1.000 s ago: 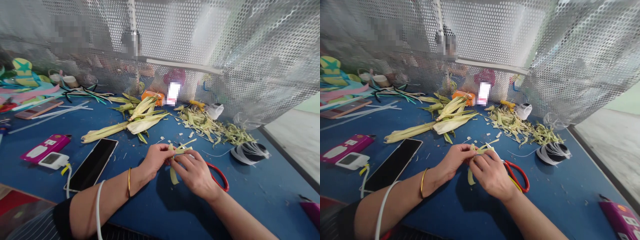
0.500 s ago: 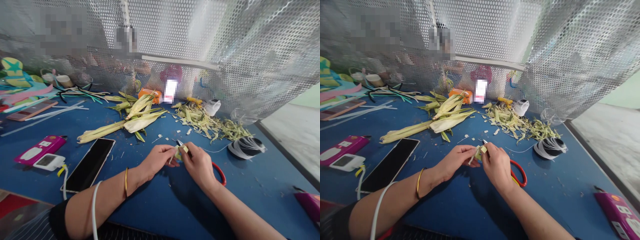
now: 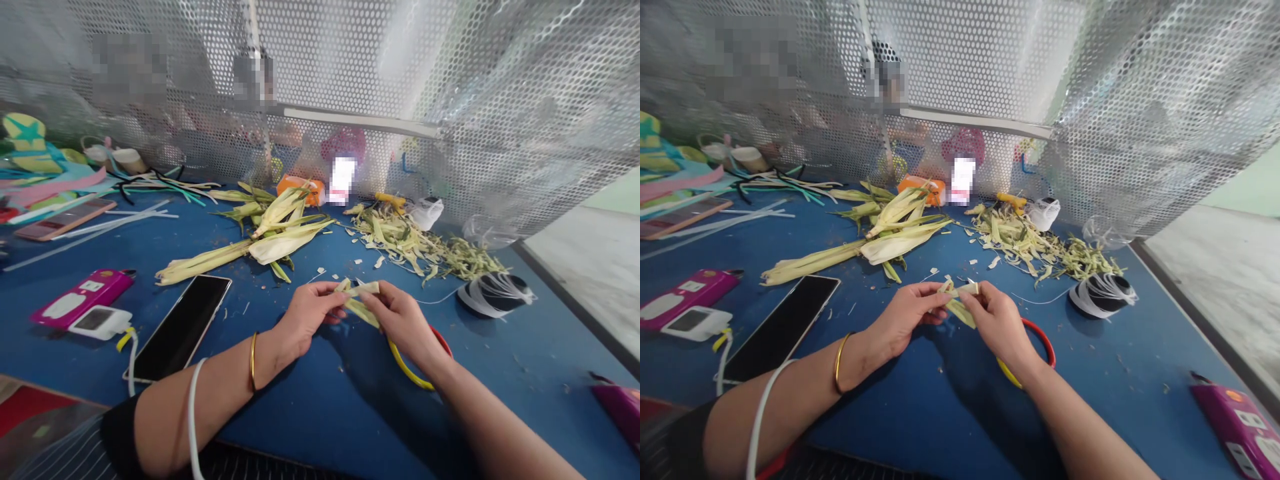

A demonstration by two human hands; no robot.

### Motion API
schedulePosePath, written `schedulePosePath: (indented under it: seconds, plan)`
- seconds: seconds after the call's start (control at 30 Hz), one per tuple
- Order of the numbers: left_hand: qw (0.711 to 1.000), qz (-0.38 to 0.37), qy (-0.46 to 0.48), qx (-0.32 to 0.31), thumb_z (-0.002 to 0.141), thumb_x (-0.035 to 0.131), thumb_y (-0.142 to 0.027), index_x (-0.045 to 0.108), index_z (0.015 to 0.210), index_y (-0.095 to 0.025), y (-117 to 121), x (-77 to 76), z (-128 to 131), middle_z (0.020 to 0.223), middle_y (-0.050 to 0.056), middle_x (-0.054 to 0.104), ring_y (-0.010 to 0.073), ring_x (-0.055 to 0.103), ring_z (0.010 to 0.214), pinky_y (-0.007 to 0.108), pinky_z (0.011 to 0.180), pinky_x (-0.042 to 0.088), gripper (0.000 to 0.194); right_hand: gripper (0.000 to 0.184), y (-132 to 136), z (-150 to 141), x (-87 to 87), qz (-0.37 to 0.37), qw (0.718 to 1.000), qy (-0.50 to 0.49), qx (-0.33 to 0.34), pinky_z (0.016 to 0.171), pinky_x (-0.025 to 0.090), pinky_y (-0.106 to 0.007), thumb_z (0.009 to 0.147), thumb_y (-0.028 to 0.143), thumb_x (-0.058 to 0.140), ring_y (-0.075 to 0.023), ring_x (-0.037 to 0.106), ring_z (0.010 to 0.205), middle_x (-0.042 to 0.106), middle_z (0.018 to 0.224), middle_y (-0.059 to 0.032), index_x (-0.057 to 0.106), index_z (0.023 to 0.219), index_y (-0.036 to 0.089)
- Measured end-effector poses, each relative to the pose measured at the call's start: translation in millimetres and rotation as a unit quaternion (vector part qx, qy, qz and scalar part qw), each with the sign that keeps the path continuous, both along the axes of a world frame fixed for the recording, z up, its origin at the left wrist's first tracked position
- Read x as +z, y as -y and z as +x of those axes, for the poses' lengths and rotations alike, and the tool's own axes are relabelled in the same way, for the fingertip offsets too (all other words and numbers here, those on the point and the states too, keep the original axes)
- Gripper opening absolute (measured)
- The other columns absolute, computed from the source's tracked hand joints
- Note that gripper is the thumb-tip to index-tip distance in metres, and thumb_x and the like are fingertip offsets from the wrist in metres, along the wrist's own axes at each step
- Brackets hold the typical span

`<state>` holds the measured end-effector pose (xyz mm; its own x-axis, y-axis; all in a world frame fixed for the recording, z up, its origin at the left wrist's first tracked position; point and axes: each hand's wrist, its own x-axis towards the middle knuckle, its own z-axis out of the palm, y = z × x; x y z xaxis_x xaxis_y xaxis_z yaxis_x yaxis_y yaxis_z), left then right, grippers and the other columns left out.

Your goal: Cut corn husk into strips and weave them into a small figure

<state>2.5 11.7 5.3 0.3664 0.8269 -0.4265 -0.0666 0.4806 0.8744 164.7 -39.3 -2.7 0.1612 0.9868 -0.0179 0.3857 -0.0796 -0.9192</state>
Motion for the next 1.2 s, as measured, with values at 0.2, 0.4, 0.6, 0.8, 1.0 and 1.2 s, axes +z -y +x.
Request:
schedulePosePath:
  seconds: [0.2,0.4,0.6,0.8,1.0,1.2]
  plan:
    - [1.0,-0.007,0.01,0.02,0.073,0.074,-0.02,0.072,0.087,-0.012,-4,0.1,-1,0.062,-0.001,0.063,0.0071,0.056,0.052,0.018,0.05,0.043,0.016,0.025,2,9,14.6,0.061,0.989,-0.134,-0.033,0.054,0.042,-0.025,0.076,0.041,0.074,-0.0121,0.053,0.053,0.06,0.06,0.0025,0.064,0.083,0.019]
    - [1.0,0.017,0.001,0.003,0.073,0.074,-0.021,0.072,0.087,-0.014,-1,-3.2,0,0.063,-0.001,0.062,0.0076,0.055,0.053,0.019,0.05,0.043,0.016,0.011,9,-3,9.0,0.197,0.98,-0.026,-0.027,0.068,0.046,-0.029,0.085,0.029,0.065,-0.0174,0.059,0.074,0.067,0.078,-0.003,0.074,0.085,0.022]
    - [0.997,0.074,-0.014,-0.028,0.075,0.072,-0.021,0.076,0.085,-0.013,5,-5.4,3,0.062,-0.001,0.063,0.0063,0.052,0.053,0.019,0.054,0.043,0.013,0.011,11,-7,4.1,0.128,0.991,-0.027,0.003,0.057,0.043,-0.026,0.088,0.033,0.062,-0.013,0.055,0.058,0.063,0.069,0.0018,0.066,0.089,0.023]
    - [0.998,0.054,-0.022,-0.013,0.075,0.072,-0.019,0.075,0.079,-0.012,6,-4.2,5,0.06,0.0,0.062,0.0073,0.054,0.052,0.02,0.055,0.046,0.008,0.028,6,-3,2.7,0.043,0.998,-0.028,-0.022,0.051,0.032,-0.024,0.085,0.04,0.061,-0.0111,0.042,0.053,0.049,0.054,0.0042,0.056,0.066,0.02]
    - [0.998,0.056,-0.019,-0.007,0.075,0.071,-0.017,0.076,0.081,-0.011,6,-4.8,6,0.061,0.0,0.062,0.0066,0.053,0.053,0.018,0.054,0.044,0.01,0.028,3,0,0.5,0.005,0.999,0.019,0.032,0.056,0.032,-0.026,0.08,0.038,0.056,-0.0132,0.04,0.059,0.045,0.06,0.0025,0.052,0.059,0.02]
    - [0.996,0.077,-0.032,-0.025,0.075,0.07,-0.018,0.077,0.082,-0.011,9,-5.6,6,0.061,0.0,0.063,0.0067,0.052,0.054,0.018,0.054,0.044,0.012,0.029,2,-2,4.0,-0.023,0.996,0.047,0.075,0.055,0.031,-0.026,0.08,0.037,0.052,-0.0132,0.04,0.059,0.045,0.059,0.0026,0.046,0.057,0.021]
